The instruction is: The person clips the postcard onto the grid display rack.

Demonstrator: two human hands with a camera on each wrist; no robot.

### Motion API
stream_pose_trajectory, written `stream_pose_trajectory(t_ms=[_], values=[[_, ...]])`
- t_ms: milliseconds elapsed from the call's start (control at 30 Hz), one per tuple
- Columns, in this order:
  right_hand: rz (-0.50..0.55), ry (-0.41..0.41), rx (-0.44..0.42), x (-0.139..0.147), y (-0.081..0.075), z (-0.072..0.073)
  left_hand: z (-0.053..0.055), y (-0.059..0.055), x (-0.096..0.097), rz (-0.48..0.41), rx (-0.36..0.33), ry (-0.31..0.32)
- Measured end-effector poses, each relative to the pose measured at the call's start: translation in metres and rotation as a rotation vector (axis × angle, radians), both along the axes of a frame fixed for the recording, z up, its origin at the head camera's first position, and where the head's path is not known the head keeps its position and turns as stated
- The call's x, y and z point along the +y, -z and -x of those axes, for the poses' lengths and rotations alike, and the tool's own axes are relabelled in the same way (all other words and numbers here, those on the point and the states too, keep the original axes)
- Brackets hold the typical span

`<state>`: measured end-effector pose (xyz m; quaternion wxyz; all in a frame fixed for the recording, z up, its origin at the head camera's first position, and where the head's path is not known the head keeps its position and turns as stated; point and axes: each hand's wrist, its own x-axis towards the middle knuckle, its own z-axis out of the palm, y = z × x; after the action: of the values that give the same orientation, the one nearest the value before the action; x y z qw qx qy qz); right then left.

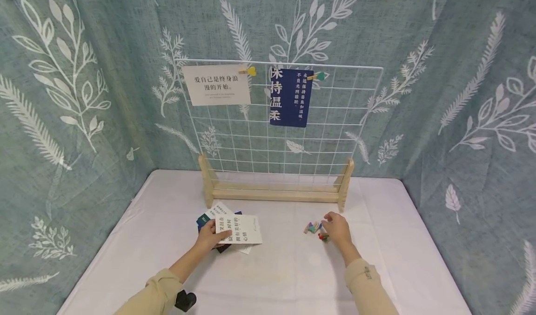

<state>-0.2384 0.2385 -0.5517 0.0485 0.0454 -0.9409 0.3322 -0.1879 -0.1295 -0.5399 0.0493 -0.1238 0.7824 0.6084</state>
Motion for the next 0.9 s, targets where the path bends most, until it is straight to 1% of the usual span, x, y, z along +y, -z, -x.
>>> stream_pose_trajectory(t_ms=[100,200,333,467,533,633,800,900], values=[[0.007,0.014,0.001,0.000,0.000,0.002,-0.002,0.000,0.004,-0.014,-0.019,0.034],[0.025,0.018,0.013,-0.001,0.001,0.004,-0.003,0.002,0.006,-0.064,-0.039,0.034],[0.037,0.024,0.016,-0.003,0.003,0.006,-0.002,0.005,0.005,-0.119,-0.034,-0.016],[0.018,0.087,-0.048,-0.005,0.004,0.005,-0.001,0.005,0.004,-0.162,-0.031,-0.062],[0.007,0.125,-0.089,-0.006,0.004,0.005,-0.001,0.004,0.004,-0.163,-0.026,-0.067],[-0.010,0.161,-0.117,-0.008,0.004,0.005,-0.001,0.001,0.004,-0.145,-0.015,-0.067],[-0.008,0.177,-0.158,-0.011,0.003,0.007,-0.001,-0.005,0.004,-0.135,-0.009,-0.083],[0.010,0.191,-0.188,-0.013,0.001,0.006,0.000,-0.008,0.004,-0.122,-0.022,-0.074]])
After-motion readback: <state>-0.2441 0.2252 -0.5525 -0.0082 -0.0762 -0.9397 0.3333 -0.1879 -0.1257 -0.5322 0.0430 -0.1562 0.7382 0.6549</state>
